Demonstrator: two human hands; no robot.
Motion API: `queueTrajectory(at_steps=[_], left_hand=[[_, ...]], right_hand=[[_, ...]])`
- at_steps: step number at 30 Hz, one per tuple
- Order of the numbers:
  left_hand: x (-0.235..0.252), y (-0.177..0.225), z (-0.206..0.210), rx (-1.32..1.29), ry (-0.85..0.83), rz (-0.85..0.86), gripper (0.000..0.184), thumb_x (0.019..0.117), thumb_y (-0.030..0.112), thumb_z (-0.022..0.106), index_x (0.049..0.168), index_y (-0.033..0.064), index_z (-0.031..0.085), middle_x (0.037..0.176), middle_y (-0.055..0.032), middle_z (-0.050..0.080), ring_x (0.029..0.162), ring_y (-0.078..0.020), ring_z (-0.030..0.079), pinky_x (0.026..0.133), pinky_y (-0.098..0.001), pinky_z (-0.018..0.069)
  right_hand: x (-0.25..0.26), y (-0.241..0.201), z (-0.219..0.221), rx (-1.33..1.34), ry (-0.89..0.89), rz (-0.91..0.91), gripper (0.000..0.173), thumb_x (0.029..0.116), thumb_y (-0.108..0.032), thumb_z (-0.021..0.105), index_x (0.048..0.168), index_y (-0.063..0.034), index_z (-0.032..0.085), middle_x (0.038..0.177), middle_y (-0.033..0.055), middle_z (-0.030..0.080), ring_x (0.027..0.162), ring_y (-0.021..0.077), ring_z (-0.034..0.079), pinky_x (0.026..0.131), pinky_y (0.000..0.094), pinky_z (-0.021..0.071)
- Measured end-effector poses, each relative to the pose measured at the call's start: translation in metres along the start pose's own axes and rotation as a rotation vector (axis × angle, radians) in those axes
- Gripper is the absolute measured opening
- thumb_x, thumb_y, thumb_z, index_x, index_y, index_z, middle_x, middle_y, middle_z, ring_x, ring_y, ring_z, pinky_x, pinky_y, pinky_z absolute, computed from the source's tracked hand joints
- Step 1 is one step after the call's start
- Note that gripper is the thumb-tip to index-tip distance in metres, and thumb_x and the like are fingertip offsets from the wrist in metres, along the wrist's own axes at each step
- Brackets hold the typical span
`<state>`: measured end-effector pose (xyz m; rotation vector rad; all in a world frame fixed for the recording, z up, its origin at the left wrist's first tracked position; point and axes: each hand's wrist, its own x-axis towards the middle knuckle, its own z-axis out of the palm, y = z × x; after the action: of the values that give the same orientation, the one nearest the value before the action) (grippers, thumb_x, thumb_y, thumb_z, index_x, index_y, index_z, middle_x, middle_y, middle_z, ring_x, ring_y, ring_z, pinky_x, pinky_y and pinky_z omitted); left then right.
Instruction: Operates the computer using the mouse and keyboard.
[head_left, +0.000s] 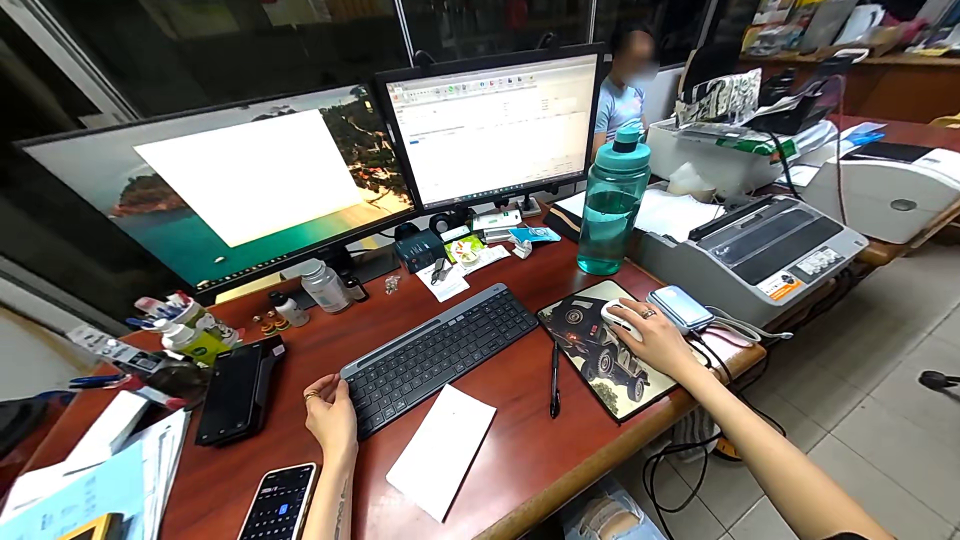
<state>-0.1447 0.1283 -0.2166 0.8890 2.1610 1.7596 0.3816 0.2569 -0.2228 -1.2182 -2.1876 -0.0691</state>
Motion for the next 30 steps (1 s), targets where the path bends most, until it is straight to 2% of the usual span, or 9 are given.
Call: queueTrajectory(at_steps=[13, 21, 25, 30], left_hand=[[0.0020, -0.0029, 0.0000, 0.006, 0.001, 0.009, 0.034, 0.1040, 0.010, 0.057, 0.134, -0.0065, 0.054, 0.131, -0.0229, 0.064, 0.121, -0.0240, 0.063, 0.104, -0.0410, 0.0474], [0.0027, -0.0034, 0.0005, 0.005, 0.003, 0.006, 0.034, 0.1042, 0.010, 0.056, 0.134, -0.0062, 0.054, 0.131, -0.0231, 0.064, 0.120, -0.0243, 0.063, 0.103, -0.0412, 0.0475], [0.0017, -0.0027, 0.0004, 0.004, 0.003, 0.009, 0.034, 0.1044, 0.011, 0.056, 0.134, -0.0064, 0.054, 0.130, -0.0235, 0.064, 0.120, -0.0247, 0.063, 0.103, -0.0414, 0.0473], [0.0032, -0.0047, 0.0006, 0.007, 0.001, 0.003, 0.034, 0.1043, 0.011, 0.056, 0.134, -0.0060, 0.054, 0.131, -0.0230, 0.064, 0.119, -0.0244, 0.063, 0.102, -0.0408, 0.0480]], right_hand=[[-0.0009, 0.0005, 0.0004, 0.000, -0.010, 0.014, 0.037, 0.1013, -0.031, 0.060, 0.132, -0.0117, 0.069, 0.139, 0.0187, 0.062, 0.128, 0.0415, 0.059, 0.101, 0.0583, 0.0505], [-0.0044, -0.0018, -0.0015, -0.013, 0.029, -0.053, 0.037, 0.0962, -0.035, 0.060, 0.122, -0.0125, 0.074, 0.129, 0.0186, 0.067, 0.116, 0.0432, 0.063, 0.090, 0.0587, 0.0538], [-0.0034, -0.0016, -0.0002, -0.012, 0.029, -0.027, 0.038, 0.0986, -0.037, 0.059, 0.124, -0.0123, 0.073, 0.131, 0.0195, 0.066, 0.120, 0.0427, 0.063, 0.093, 0.0584, 0.0534], [-0.0026, -0.0006, 0.0012, -0.011, 0.022, 0.008, 0.036, 0.1000, -0.032, 0.060, 0.127, -0.0110, 0.071, 0.136, 0.0205, 0.064, 0.124, 0.0431, 0.061, 0.095, 0.0599, 0.0526]])
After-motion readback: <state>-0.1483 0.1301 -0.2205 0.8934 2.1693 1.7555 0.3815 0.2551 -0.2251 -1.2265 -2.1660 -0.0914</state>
